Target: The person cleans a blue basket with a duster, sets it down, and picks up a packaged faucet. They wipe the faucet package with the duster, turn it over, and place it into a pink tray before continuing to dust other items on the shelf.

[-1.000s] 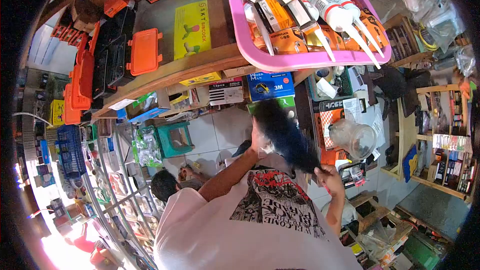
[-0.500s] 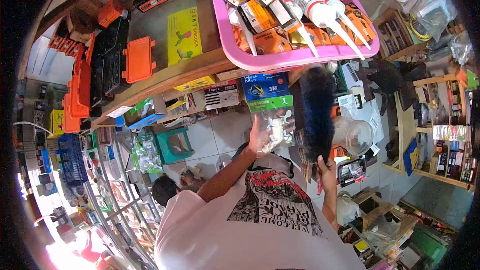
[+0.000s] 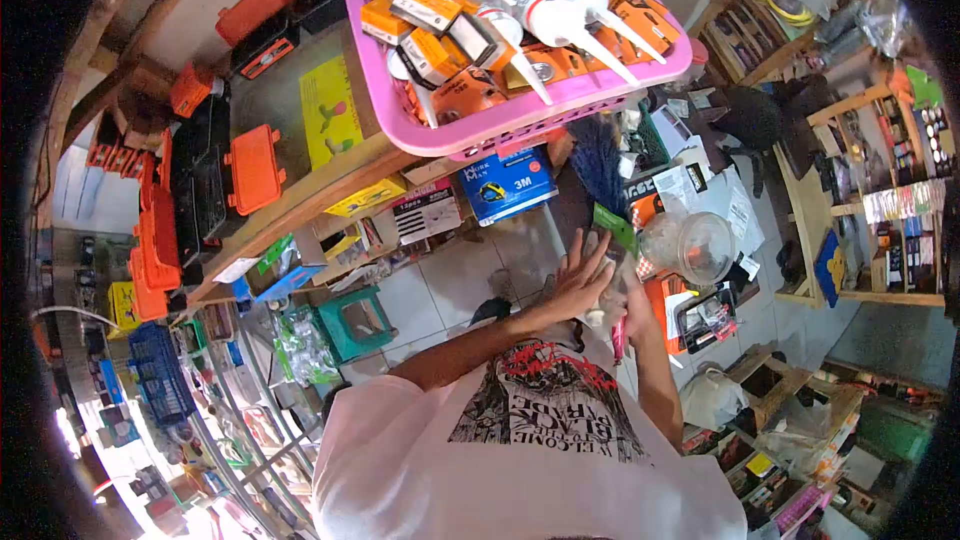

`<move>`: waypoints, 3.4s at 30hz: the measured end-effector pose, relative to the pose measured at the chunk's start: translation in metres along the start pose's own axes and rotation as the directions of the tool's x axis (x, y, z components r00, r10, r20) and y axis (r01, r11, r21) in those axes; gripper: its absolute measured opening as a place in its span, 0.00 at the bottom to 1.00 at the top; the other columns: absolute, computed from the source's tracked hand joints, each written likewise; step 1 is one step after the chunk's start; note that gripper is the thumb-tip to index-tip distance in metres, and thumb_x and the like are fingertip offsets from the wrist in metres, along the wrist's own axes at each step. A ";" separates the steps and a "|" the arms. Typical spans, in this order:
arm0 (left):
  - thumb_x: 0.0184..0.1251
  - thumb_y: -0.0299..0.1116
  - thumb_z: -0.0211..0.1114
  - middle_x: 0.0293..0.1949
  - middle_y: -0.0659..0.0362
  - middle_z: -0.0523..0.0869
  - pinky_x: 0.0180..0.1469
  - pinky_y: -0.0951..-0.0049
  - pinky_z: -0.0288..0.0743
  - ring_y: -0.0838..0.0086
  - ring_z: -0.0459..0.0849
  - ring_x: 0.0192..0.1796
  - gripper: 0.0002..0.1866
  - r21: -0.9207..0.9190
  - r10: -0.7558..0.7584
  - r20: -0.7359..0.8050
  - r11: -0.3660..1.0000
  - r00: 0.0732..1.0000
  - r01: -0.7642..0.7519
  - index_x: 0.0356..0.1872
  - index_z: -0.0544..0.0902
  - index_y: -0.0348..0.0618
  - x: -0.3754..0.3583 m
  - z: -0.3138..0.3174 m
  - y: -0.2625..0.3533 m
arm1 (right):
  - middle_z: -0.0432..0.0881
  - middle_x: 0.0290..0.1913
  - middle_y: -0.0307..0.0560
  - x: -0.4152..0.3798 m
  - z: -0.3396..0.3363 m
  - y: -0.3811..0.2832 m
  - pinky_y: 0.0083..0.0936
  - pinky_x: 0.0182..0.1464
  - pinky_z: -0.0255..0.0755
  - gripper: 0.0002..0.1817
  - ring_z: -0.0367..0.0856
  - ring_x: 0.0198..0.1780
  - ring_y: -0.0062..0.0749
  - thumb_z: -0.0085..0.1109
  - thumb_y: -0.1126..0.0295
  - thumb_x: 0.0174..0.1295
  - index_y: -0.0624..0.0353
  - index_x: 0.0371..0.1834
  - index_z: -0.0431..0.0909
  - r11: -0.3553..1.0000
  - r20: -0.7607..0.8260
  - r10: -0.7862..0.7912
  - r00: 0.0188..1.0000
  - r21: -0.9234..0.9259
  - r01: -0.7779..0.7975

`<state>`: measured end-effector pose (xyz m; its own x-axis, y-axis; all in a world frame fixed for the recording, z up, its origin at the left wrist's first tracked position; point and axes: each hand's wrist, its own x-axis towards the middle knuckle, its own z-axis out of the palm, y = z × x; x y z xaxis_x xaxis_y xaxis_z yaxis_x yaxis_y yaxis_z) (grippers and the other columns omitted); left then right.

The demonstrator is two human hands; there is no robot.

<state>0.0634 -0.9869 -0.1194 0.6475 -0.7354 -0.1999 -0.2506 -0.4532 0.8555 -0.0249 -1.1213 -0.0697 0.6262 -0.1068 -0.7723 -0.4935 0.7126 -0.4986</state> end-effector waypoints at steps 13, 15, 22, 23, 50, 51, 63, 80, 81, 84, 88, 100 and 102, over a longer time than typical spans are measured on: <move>0.71 0.32 0.68 0.42 0.64 0.85 0.39 0.76 0.78 0.81 0.82 0.36 0.26 -0.843 -0.006 0.444 0.337 0.896 0.420 0.67 0.71 0.42 -0.023 -0.045 -0.046 | 0.78 0.26 0.36 0.025 -0.020 0.028 0.15 0.13 0.56 0.17 0.62 0.14 0.17 0.53 0.49 0.74 0.44 0.56 0.74 0.993 -0.156 0.115 0.981 0.040 -0.110; 0.75 0.38 0.65 0.46 0.62 0.86 0.44 0.73 0.80 0.79 0.85 0.43 0.23 -0.764 -0.031 0.605 0.257 0.795 0.592 0.66 0.73 0.42 -0.025 -0.049 -0.062 | 0.67 0.18 0.30 0.023 -0.014 0.024 0.16 0.13 0.54 0.17 0.58 0.13 0.16 0.51 0.47 0.75 0.43 0.56 0.73 0.977 0.017 0.158 0.987 0.144 -0.159; 0.81 0.49 0.52 0.73 0.46 0.70 0.72 0.58 0.69 0.61 0.74 0.71 0.30 -0.837 0.231 0.542 0.239 0.808 0.493 0.74 0.65 0.40 -0.043 -0.059 -0.042 | 0.63 0.18 0.28 0.006 -0.016 0.011 0.17 0.14 0.52 0.15 0.58 0.14 0.16 0.52 0.49 0.76 0.42 0.54 0.73 0.990 -0.007 -0.068 0.998 -0.125 0.066; 0.81 0.51 0.51 0.72 0.45 0.71 0.72 0.57 0.69 0.59 0.74 0.71 0.31 -0.857 0.244 0.514 0.115 0.822 0.502 0.74 0.65 0.42 -0.040 -0.056 -0.044 | 0.64 0.19 0.27 -0.003 -0.012 0.007 0.17 0.15 0.53 0.15 0.58 0.14 0.16 0.53 0.49 0.76 0.43 0.55 0.73 0.971 -0.036 -0.155 0.987 -0.188 0.146; 0.76 0.66 0.45 0.56 0.52 0.86 0.65 0.50 0.73 0.59 0.84 0.57 0.35 -0.826 0.257 0.040 -0.535 0.965 0.177 0.63 0.78 0.46 0.001 -0.055 -0.109 | 0.66 0.23 0.29 -0.052 -0.029 0.047 0.20 0.26 0.56 0.13 0.62 0.25 0.13 0.55 0.64 0.76 0.60 0.34 0.76 0.764 -0.018 -0.313 0.950 -0.599 0.240; 0.76 0.66 0.45 0.54 0.52 0.87 0.63 0.51 0.75 0.59 0.86 0.54 0.35 -0.818 0.327 0.054 -0.527 0.943 0.229 0.62 0.80 0.45 0.000 -0.055 -0.113 | 0.66 0.23 0.29 -0.056 -0.029 0.042 0.20 0.25 0.56 0.13 0.62 0.24 0.13 0.55 0.64 0.76 0.59 0.33 0.76 0.755 0.024 -0.256 0.966 -0.619 0.216; 0.73 0.63 0.56 0.53 0.53 0.87 0.61 0.53 0.77 0.58 0.84 0.56 0.33 -0.799 0.308 0.072 -0.551 0.949 0.240 0.59 0.81 0.42 -0.007 -0.051 -0.115 | 0.65 0.20 0.28 -0.065 -0.018 0.040 0.20 0.22 0.52 0.14 0.60 0.20 0.14 0.57 0.61 0.76 0.54 0.31 0.73 0.797 0.058 -0.157 0.986 -0.582 0.161; 0.78 0.54 0.49 0.68 0.51 0.76 0.74 0.51 0.64 0.54 0.74 0.70 0.28 -0.965 0.230 -0.255 -0.005 0.939 -0.261 0.70 0.72 0.47 -0.044 -0.075 -0.123 | 0.69 0.19 0.30 -0.066 -0.070 0.047 0.20 0.21 0.56 0.18 0.63 0.18 0.15 0.59 0.67 0.74 0.54 0.22 0.72 0.671 0.140 -0.131 0.982 -0.716 0.191; 0.78 0.54 0.50 0.69 0.52 0.76 0.75 0.49 0.63 0.54 0.73 0.71 0.29 -0.969 0.078 -0.213 0.111 0.974 -0.221 0.71 0.71 0.47 -0.049 -0.079 -0.111 | 0.69 0.19 0.30 -0.066 -0.070 0.048 0.20 0.22 0.56 0.19 0.63 0.18 0.15 0.60 0.66 0.73 0.55 0.21 0.72 0.659 0.145 -0.178 0.973 -0.717 0.227; 0.78 0.54 0.52 0.70 0.52 0.75 0.74 0.41 0.61 0.54 0.73 0.71 0.30 -0.856 -0.035 0.045 -0.516 0.998 0.021 0.71 0.71 0.46 -0.057 -0.091 -0.092 | 0.68 0.17 0.31 -0.068 -0.071 0.055 0.20 0.19 0.55 0.19 0.63 0.17 0.15 0.60 0.66 0.74 0.53 0.22 0.70 0.815 0.059 -0.090 0.994 -0.570 0.108; 0.76 0.58 0.53 0.65 0.49 0.79 0.70 0.42 0.68 0.51 0.76 0.68 0.33 -0.879 0.011 -0.039 -0.476 0.999 -0.029 0.69 0.72 0.43 -0.053 -0.090 -0.092 | 0.68 0.17 0.31 -0.064 -0.076 0.064 0.20 0.19 0.54 0.20 0.63 0.17 0.15 0.62 0.68 0.72 0.53 0.21 0.68 0.729 0.175 -0.116 0.978 -0.653 0.203; 0.79 0.54 0.51 0.72 0.52 0.73 0.74 0.47 0.63 0.55 0.71 0.73 0.32 -0.902 0.206 -0.042 -0.430 0.978 0.052 0.74 0.67 0.46 -0.041 -0.091 -0.103 | 0.67 0.17 0.31 -0.062 -0.067 0.093 0.21 0.20 0.54 0.18 0.61 0.17 0.15 0.60 0.69 0.73 0.56 0.21 0.72 0.814 0.107 -0.159 0.981 -0.548 0.191; 0.78 0.56 0.52 0.74 0.54 0.71 0.74 0.47 0.63 0.55 0.69 0.74 0.33 -0.971 0.291 -0.219 -0.159 0.931 -0.179 0.75 0.66 0.48 -0.048 -0.108 -0.070 | 0.67 0.17 0.30 -0.061 -0.070 0.097 0.20 0.21 0.54 0.18 0.62 0.18 0.14 0.60 0.69 0.72 0.55 0.20 0.72 0.779 0.120 -0.136 0.983 -0.601 0.181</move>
<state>0.1275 -0.8652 -0.1184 0.6878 -0.7065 0.1669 0.6231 0.6925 0.3637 -0.1529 -1.0943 -0.0983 0.7553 -0.1193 -0.6444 -0.6334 0.1192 -0.7646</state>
